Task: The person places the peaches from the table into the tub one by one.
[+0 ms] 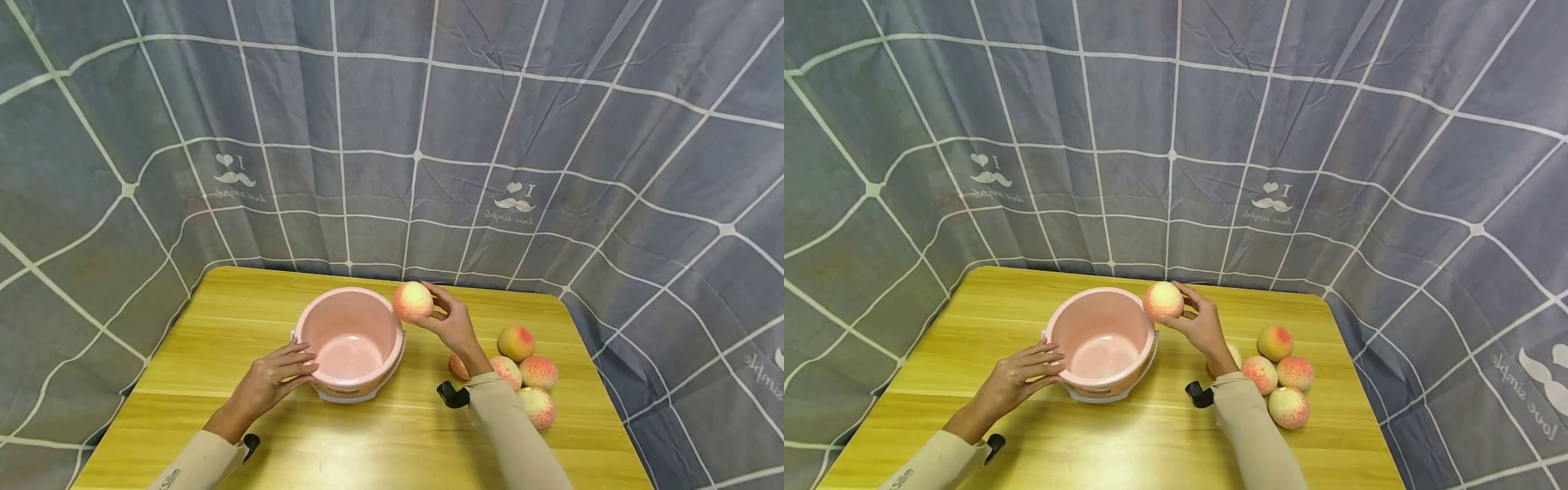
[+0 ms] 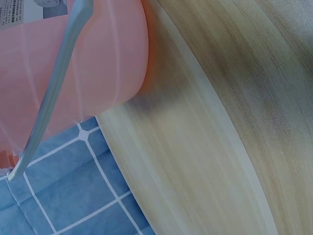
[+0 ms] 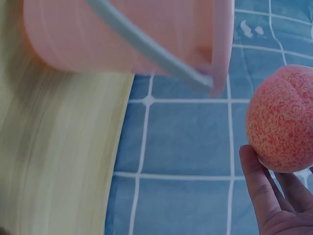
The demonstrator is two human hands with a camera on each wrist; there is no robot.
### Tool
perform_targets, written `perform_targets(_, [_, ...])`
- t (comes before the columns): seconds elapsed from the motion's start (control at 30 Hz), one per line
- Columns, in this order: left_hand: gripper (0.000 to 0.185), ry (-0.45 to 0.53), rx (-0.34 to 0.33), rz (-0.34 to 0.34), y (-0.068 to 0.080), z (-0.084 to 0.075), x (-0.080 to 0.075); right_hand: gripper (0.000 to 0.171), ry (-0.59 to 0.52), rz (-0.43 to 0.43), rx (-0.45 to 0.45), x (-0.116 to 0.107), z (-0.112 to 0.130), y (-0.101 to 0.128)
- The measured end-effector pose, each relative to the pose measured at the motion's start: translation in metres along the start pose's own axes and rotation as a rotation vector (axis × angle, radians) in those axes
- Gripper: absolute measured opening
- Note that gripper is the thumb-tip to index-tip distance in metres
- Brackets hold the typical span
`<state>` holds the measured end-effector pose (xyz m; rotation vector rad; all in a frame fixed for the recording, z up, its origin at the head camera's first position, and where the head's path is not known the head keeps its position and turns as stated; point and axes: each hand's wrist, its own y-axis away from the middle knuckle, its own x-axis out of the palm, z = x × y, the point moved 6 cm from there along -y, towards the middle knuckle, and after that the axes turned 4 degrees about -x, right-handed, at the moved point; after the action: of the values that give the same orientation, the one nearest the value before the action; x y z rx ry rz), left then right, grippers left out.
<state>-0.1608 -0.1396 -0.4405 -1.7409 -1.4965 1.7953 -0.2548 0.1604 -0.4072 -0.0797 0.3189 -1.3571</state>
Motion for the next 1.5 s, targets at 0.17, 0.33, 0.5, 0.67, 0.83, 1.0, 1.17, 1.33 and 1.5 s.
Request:
perform_targets(0.17, [0.038,0.006,0.002,-0.002,0.0,-0.001,0.0,0.067,-0.022,0.024,-0.022,0.01,-0.012,-0.005])
perform_targets(0.33, [0.037,0.01,-0.003,0.009,0.0,0.0,0.0,0.065,-0.029,0.059,-0.072,0.023,-0.011,-0.007])
perform_targets(0.5, [0.038,0.001,0.005,0.004,-0.001,-0.001,-0.001,0.067,-0.034,0.083,-0.082,0.036,-0.01,-0.01])
perform_targets(0.67, [0.04,-0.005,0.012,0.007,-0.003,-0.002,-0.002,0.069,-0.046,0.101,-0.051,0.048,-0.013,-0.01])
perform_targets(0.83, [0.04,0.002,0.013,0.0,-0.003,-0.001,-0.002,0.069,-0.082,0.107,-0.055,0.056,-0.015,-0.011])
perform_targets(1.0, [0.039,0.005,0.011,0.015,-0.002,0.0,-0.001,0.069,-0.105,0.117,-0.029,0.063,-0.018,-0.01])
perform_targets(1.17, [0.041,-0.005,0.013,0.015,0.0,0.0,0.0,0.068,-0.095,0.139,-0.006,0.07,-0.014,-0.009])
perform_targets(1.33, [0.041,0.001,0.014,0.02,0.0,-0.001,0.001,0.066,-0.088,0.143,-0.012,0.074,0.003,-0.005])
perform_targets(1.5, [0.042,-0.001,0.011,0.015,0.0,0.0,0.0,0.067,-0.107,0.147,-0.037,0.077,-0.011,-0.01])
